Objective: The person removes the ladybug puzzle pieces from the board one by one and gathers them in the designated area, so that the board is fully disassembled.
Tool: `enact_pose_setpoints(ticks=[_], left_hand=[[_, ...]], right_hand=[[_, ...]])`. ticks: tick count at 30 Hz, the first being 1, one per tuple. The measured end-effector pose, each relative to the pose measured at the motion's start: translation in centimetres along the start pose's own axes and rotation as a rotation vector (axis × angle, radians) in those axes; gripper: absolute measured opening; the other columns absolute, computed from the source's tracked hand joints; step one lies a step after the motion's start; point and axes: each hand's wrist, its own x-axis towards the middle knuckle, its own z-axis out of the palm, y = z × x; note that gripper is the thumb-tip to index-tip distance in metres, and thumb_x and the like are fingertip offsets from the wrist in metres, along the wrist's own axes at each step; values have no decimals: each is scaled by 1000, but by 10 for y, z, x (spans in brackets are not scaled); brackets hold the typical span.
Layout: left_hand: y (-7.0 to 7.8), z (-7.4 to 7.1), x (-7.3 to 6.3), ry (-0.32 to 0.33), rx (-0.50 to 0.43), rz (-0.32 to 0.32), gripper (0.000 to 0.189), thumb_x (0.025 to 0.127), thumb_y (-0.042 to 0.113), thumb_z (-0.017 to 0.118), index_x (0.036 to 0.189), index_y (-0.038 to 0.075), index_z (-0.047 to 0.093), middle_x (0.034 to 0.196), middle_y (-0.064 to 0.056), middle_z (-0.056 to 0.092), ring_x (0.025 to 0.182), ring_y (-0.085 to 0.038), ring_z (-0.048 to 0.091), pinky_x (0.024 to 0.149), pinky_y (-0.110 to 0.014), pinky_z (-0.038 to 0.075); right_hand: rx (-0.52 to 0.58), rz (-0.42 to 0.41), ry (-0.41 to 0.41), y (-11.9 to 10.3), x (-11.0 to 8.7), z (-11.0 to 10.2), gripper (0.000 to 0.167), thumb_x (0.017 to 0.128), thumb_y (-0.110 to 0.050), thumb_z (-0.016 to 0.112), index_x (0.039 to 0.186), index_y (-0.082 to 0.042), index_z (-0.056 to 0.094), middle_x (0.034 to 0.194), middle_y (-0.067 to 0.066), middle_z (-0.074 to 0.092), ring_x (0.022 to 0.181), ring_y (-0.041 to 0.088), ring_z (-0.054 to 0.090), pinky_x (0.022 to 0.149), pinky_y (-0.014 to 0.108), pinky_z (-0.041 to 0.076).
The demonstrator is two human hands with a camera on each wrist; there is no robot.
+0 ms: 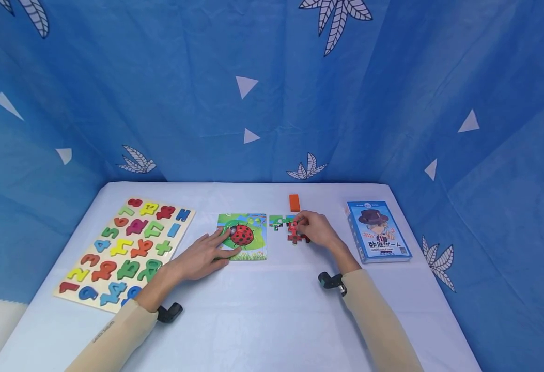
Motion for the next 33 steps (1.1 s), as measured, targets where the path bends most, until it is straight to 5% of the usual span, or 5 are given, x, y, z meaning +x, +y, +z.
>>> enact_pose_setpoints(ticks=[33], left_hand=[[0, 0, -1, 3, -22, -13, 45, 104, 34, 56, 148, 33, 51, 164, -19, 23, 152, -42, 17, 116, -65, 25]], right_hand=[[-43, 26, -3, 0, 2, 8, 20, 96, -15, 68, 115, -9, 71, 98, 7, 58, 88, 22, 54, 66, 31, 47]])
